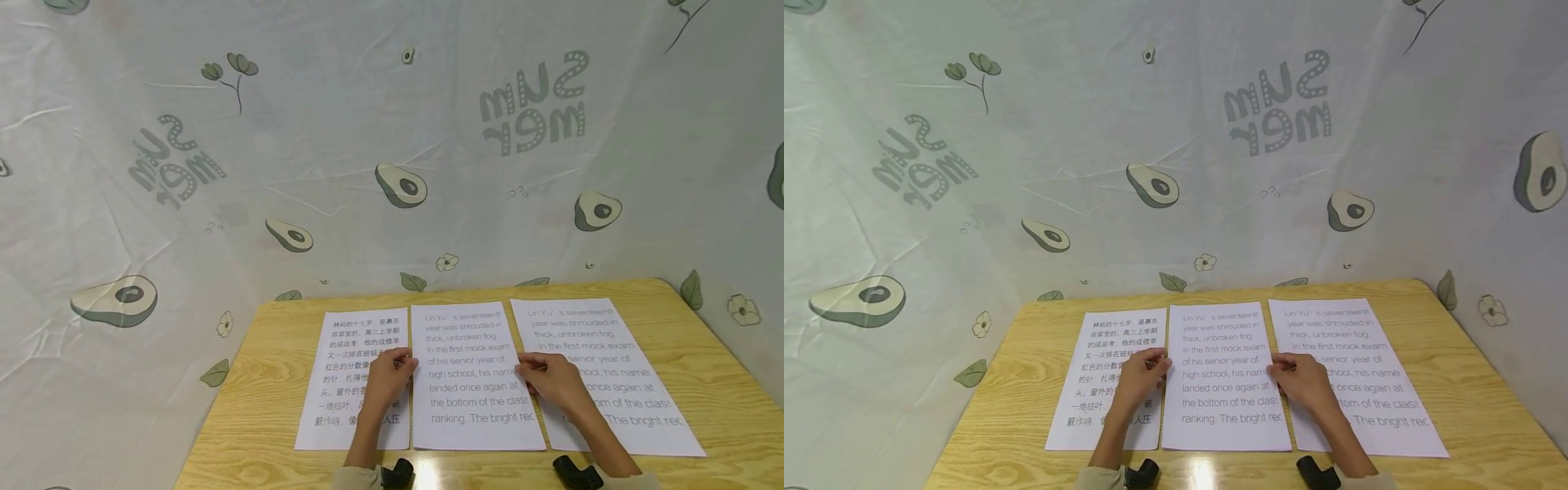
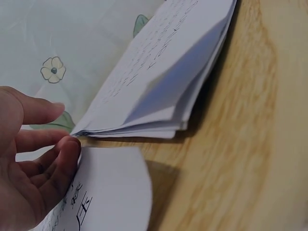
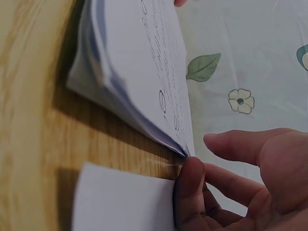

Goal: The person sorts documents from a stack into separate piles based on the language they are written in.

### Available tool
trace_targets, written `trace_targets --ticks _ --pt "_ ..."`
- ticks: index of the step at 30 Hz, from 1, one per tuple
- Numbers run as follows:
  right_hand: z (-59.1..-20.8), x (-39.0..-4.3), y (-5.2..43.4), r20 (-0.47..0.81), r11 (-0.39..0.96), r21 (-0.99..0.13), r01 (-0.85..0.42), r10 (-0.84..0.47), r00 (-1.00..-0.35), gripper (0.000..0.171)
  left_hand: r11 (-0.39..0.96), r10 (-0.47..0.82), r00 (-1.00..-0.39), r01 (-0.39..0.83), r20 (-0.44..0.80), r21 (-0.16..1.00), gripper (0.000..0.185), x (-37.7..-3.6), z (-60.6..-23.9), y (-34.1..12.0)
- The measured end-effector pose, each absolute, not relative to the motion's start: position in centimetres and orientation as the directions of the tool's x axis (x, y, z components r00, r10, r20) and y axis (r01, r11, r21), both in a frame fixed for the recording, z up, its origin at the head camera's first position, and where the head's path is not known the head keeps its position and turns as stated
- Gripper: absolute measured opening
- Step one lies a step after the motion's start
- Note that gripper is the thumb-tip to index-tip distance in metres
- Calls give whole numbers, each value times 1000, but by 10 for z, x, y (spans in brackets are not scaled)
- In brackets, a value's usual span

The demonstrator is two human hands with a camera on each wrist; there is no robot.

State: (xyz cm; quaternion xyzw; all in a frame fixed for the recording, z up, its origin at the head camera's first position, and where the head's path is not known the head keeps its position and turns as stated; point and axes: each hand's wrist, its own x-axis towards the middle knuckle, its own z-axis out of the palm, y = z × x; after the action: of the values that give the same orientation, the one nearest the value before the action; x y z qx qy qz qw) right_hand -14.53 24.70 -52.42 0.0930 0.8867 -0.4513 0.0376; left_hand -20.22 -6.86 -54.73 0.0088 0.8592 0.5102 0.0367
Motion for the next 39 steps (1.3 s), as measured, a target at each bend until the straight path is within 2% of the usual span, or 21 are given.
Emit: trace_targets --ticks 5,15,24,39 --pt "-523 -145 246 -148 579 -792 192 122 -981 46 532 50 -998 -4 -36 847 33 -202 -548 -67" --pt "-520 -144 245 -132 599 -781 177 119 -984 45 544 51 -998 6 -26 839 32 -202 -547 -65" --pt "-516 -143 242 -41 661 -741 113 123 -992 43 509 74 -997 42 5 860 31 -198 -543 -65" --pt "-515 -140 241 -101 515 -844 147 116 -988 46 453 69 -997 59 31 889 38 -196 -541 -60"
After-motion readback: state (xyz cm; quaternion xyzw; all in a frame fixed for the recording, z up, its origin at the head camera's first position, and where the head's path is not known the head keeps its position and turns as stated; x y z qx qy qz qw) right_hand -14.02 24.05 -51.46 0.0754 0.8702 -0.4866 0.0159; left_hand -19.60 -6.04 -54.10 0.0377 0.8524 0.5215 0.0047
